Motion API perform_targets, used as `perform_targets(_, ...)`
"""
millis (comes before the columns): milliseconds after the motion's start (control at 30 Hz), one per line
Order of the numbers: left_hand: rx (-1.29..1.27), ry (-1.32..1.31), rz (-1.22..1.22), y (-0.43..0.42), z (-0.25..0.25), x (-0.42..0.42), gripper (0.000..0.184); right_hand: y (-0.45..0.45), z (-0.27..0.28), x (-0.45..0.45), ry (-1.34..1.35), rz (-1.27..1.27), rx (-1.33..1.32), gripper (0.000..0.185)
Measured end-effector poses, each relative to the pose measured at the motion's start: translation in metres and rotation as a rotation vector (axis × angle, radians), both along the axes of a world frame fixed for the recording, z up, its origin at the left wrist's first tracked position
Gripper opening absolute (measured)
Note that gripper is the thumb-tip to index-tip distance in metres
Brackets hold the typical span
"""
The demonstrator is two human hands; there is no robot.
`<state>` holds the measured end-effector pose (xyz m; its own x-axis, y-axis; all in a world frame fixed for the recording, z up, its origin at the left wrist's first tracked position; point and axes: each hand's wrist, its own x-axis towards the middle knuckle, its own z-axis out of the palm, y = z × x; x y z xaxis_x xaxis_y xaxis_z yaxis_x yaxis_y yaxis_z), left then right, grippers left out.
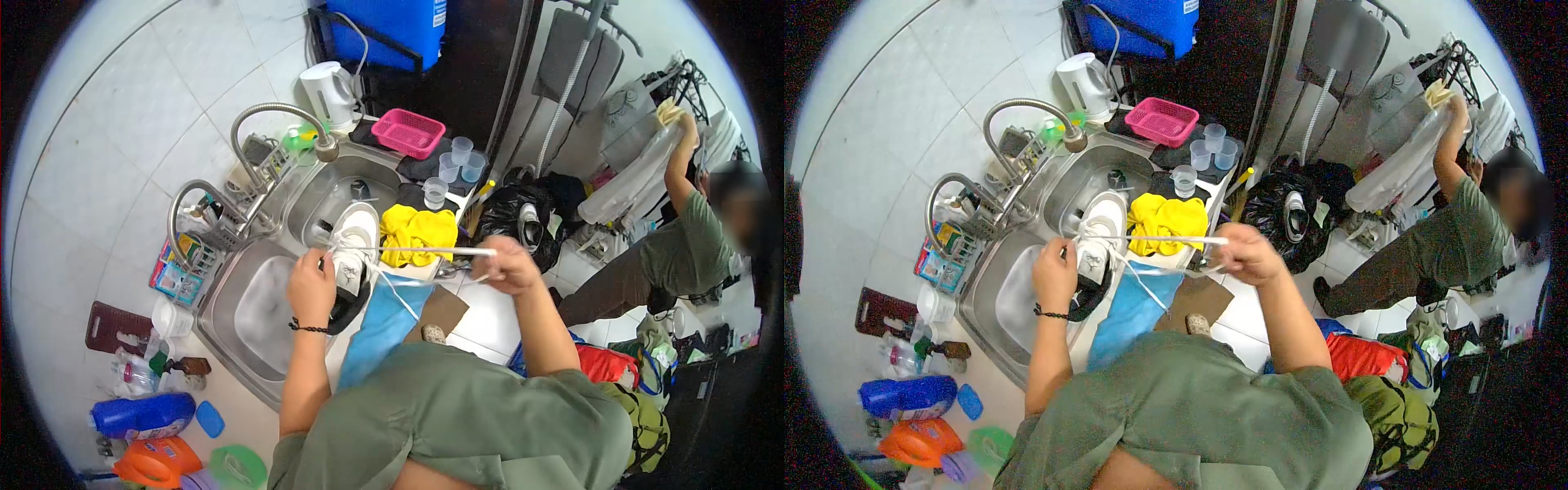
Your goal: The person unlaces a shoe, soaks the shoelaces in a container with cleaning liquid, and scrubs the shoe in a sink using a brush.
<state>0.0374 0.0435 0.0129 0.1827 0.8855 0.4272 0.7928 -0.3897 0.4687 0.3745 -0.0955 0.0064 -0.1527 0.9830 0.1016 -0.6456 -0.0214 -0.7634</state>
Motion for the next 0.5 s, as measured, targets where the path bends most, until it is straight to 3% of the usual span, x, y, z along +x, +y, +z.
perform_targets(133,-0.101,-0.024,-0.05,0.01,0.003,-0.006,0.018,-0.013,0.008,0.023,-0.045,-0.239,0.109,0.019)
perform_targets(267,-0.106,-0.025,0.0,0.024,-0.016,-0.012,0.017,-0.004,0.016,0.026,0.285,-0.337,0.253,0.012)
perform_targets(333,-0.183,-0.047,0.02,0.027,-0.011,-0.021,0.021,0.008,0.032,0.023,-0.034,-0.534,-0.007,0.01)
perform_targets(400,-0.199,-0.057,-0.014,0.037,-0.021,-0.031,0.022,0.036,0.029,0.015,-0.388,-0.573,-0.176,0.013)
perform_targets(500,-0.271,-0.093,-0.114,0.047,-0.023,-0.034,0.028,0.073,0.048,-0.028,-0.581,-0.519,-0.106,0.019)
